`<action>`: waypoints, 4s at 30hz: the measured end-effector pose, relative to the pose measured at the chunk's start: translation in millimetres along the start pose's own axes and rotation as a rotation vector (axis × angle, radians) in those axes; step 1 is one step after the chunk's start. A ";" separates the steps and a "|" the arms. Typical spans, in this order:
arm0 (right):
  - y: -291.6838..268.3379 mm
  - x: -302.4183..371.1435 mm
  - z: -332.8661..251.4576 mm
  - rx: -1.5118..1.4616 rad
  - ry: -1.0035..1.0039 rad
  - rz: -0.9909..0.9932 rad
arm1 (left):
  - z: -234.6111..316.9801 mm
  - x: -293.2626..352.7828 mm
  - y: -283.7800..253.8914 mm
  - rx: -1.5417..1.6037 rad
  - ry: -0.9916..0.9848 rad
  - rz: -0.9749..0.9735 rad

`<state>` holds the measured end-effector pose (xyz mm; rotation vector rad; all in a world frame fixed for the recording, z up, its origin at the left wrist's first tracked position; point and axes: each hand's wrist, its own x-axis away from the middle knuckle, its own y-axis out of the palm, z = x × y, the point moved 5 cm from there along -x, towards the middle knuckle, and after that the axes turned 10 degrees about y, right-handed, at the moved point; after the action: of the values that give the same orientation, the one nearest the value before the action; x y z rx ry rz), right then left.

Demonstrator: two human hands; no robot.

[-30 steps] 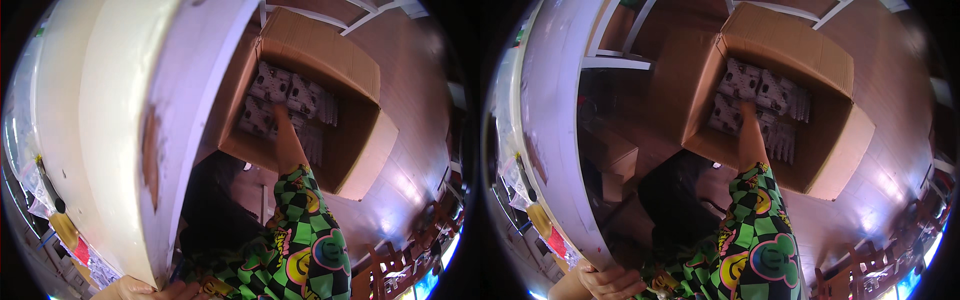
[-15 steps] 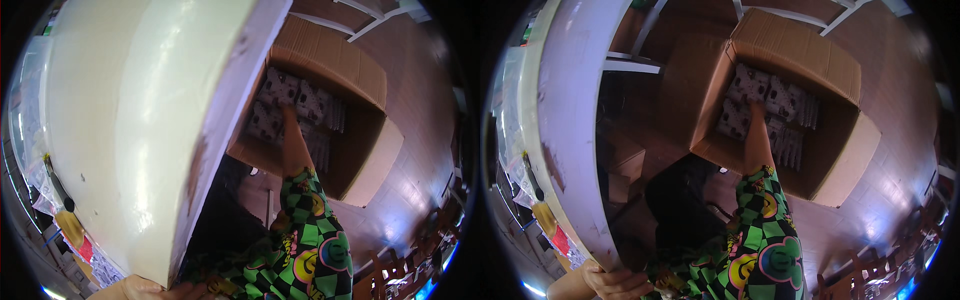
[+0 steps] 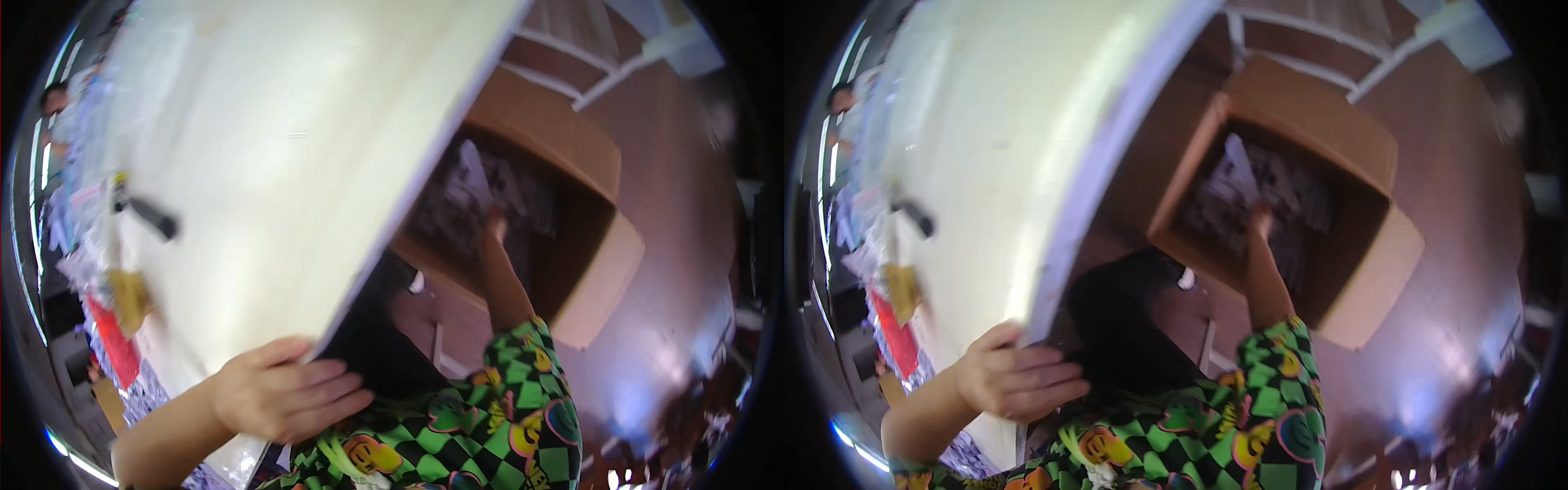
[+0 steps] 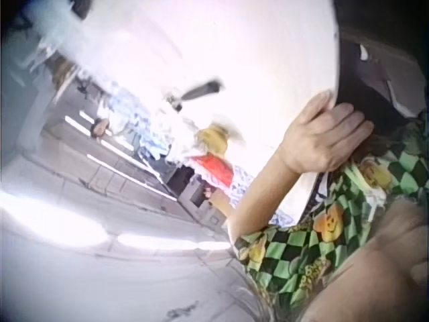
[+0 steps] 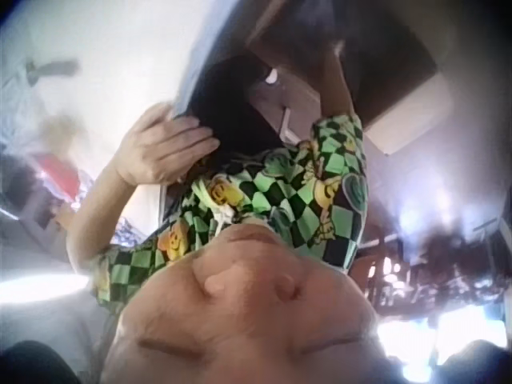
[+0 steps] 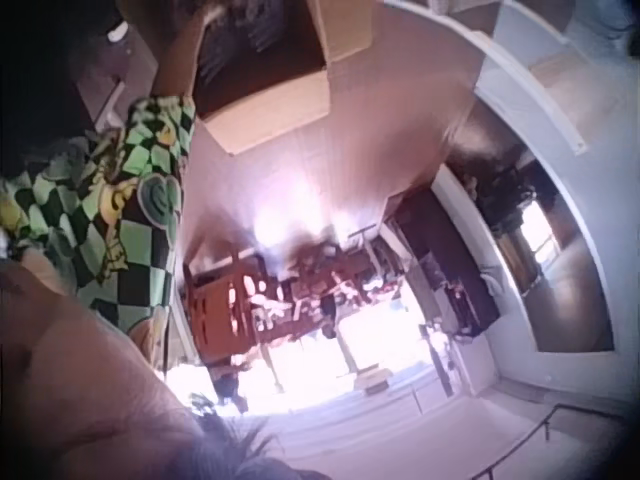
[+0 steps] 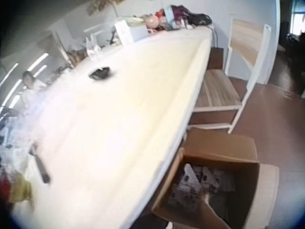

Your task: The person places assembled toy gun components into a cardboard box by hand. They then pour small plastic pieces from a bag onto the table and assemble an electric motor and wires into the toy casing parts by hand.

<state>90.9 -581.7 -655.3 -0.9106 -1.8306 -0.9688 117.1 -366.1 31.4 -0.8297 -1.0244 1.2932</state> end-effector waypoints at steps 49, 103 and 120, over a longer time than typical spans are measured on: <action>341.2 584.8 126.4 1.436 -0.243 -0.912 | 8.9 424.9 201.6 0.244 -1.002 1.704; 728.4 576.4 75.7 1.814 -1.111 -0.632 | 11.4 434.3 211.0 0.685 -0.925 1.873; 724.9 620.4 75.5 1.820 -1.269 -0.736 | 9.8 438.3 212.6 0.659 -0.896 1.884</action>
<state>459.7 -74.3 67.5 0.5876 -2.8646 1.4019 25.3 92.9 -103.7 -0.5071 0.0039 3.5402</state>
